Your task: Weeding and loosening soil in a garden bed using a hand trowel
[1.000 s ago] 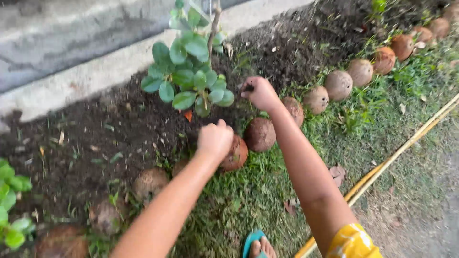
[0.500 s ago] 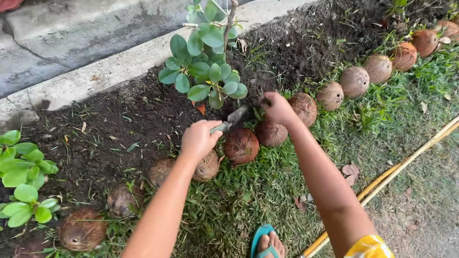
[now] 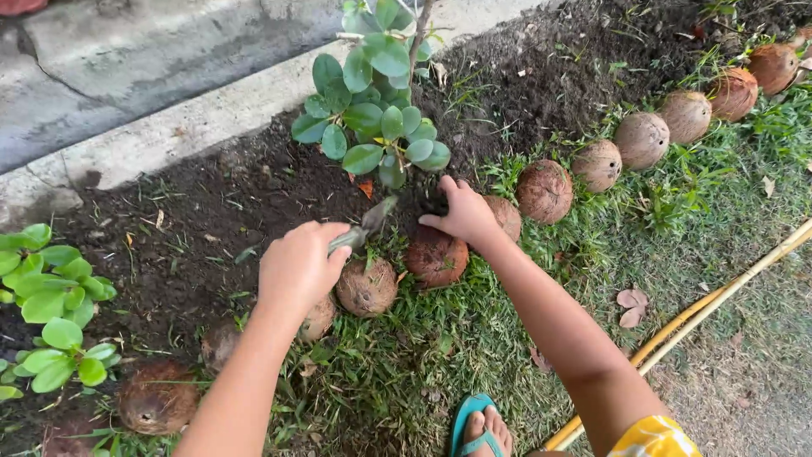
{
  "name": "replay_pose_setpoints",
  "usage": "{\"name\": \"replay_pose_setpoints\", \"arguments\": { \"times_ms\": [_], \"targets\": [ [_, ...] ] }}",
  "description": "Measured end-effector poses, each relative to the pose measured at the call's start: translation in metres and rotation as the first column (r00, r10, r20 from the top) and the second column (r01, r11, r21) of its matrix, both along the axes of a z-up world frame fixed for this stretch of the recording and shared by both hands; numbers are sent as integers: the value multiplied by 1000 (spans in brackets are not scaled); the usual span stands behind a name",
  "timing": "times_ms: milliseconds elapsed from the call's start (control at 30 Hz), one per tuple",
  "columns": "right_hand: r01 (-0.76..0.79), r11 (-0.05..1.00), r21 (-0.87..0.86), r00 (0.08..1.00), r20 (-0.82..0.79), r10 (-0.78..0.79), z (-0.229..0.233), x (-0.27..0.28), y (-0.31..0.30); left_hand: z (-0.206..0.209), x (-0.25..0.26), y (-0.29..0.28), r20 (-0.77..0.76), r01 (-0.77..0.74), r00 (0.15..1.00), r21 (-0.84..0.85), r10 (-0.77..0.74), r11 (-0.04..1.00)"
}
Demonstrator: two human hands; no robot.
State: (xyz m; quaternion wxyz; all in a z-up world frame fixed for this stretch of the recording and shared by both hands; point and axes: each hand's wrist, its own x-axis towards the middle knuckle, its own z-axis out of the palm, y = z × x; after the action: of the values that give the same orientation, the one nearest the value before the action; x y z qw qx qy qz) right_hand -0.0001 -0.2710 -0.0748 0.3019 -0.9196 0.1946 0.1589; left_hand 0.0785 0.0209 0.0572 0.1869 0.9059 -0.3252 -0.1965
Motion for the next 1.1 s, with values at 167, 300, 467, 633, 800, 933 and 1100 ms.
{"name": "replay_pose_setpoints", "arguments": {
  "times_ms": [167, 300, 467, 633, 800, 933, 1100],
  "targets": [
    [0, 956, -292, 997, 76, 23, -50, 7, -20, -53, -18, 40, 586, 189, 790, 51, -182, 981],
    [85, 937, -338, 953, 304, 23, -69, 21, -37, -69, -22, 55, 648, 214, 738, 40, -189, 976],
    [-80, 931, -356, 978, 155, 143, -66, 18, -1, -60, -27, 71, 693, 145, 710, 30, -125, 989],
    [-50, 876, -479, 942, 268, 200, -69, 13, -10, -30, -30, 95, 461, 8, 885, 132, -68, 991],
    [90, 943, -320, 971, 239, -12, 6, 0, 14, -22, -34, 124, 435, -63, 901, 121, 5, 991],
    [109, 982, -156, 923, 383, -42, 33, -11, 11, -18, -38, 140, 269, -107, 961, 166, 60, 980],
    [-196, 959, 206, 979, 101, 178, 131, -23, 115, -17, -38, 153, 281, -160, 954, 198, 100, 967]
  ]
}}
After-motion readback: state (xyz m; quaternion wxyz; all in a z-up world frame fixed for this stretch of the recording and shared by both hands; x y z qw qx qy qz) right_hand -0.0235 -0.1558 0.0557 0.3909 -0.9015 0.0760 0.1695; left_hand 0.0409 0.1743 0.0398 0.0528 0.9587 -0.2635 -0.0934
